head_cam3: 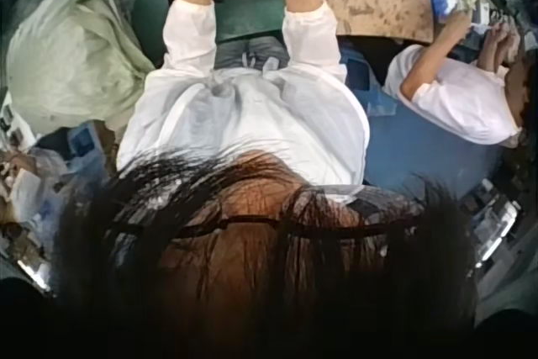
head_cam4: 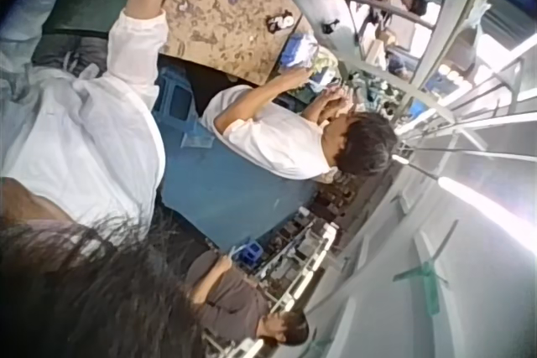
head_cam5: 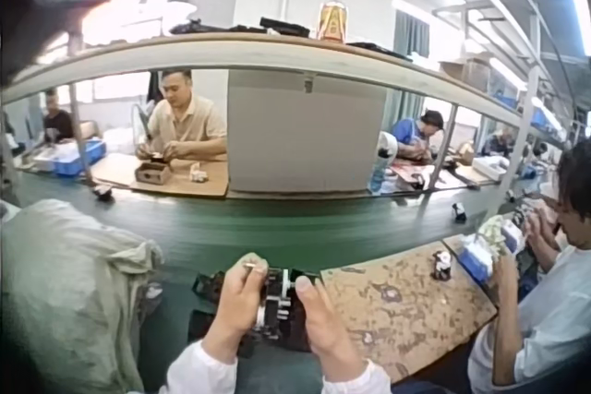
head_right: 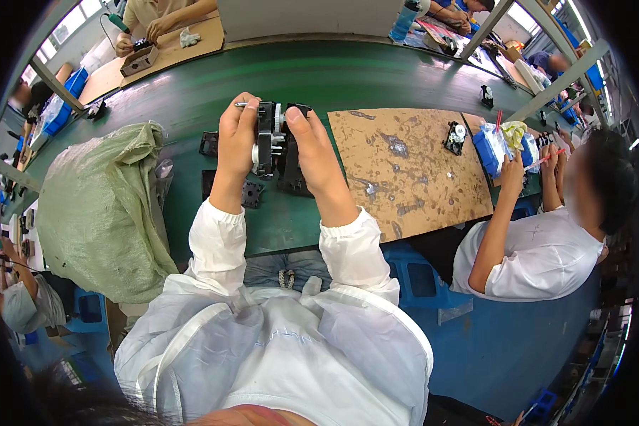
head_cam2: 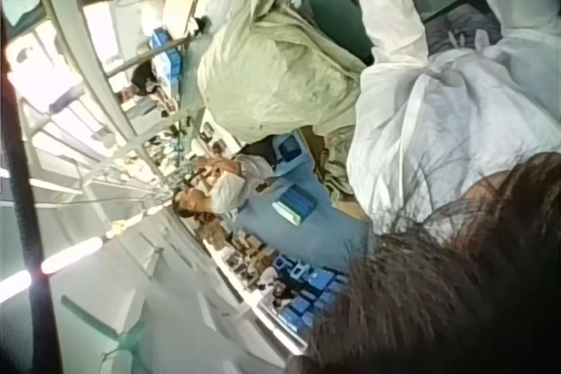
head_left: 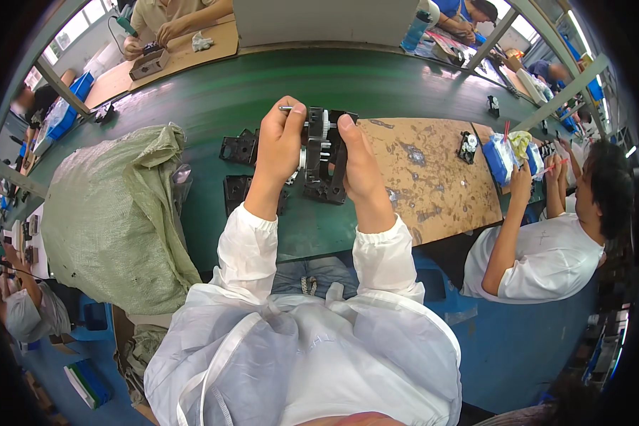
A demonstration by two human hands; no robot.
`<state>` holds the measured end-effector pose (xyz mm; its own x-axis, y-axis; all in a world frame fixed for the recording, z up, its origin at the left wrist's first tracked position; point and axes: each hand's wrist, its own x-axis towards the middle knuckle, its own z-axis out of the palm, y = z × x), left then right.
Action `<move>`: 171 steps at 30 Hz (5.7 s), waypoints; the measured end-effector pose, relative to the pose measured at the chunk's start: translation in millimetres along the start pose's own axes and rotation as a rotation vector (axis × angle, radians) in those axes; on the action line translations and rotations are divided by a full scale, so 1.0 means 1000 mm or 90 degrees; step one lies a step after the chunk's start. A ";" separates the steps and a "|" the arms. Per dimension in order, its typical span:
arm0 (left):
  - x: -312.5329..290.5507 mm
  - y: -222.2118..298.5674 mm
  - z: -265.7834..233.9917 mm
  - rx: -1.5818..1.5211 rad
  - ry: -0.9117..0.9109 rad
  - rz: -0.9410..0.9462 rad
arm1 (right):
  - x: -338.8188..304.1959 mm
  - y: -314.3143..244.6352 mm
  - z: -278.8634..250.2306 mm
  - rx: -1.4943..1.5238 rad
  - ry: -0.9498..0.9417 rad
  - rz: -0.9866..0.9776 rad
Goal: Assembling black plastic mechanical components at a factory workstation.
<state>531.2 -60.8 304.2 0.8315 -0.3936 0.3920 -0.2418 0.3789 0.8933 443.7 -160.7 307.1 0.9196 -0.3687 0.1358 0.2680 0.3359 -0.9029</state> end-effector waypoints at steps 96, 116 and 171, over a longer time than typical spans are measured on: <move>0.091 -0.115 0.140 0.279 -0.596 -0.264 | -0.103 0.008 -0.162 0.155 0.268 -0.346; 0.194 -0.213 0.153 0.689 -0.137 0.336 | -0.120 0.010 -0.134 0.124 0.330 -0.263; -0.032 -0.036 0.081 -0.062 -0.044 -0.158 | -0.082 0.007 -0.080 0.011 0.082 -0.101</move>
<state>473.3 -129.7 277.5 0.8221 -0.5400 0.1803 0.0176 0.3406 0.9400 347.3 -197.0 257.0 0.8211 -0.5260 0.2214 0.4127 0.2793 -0.8670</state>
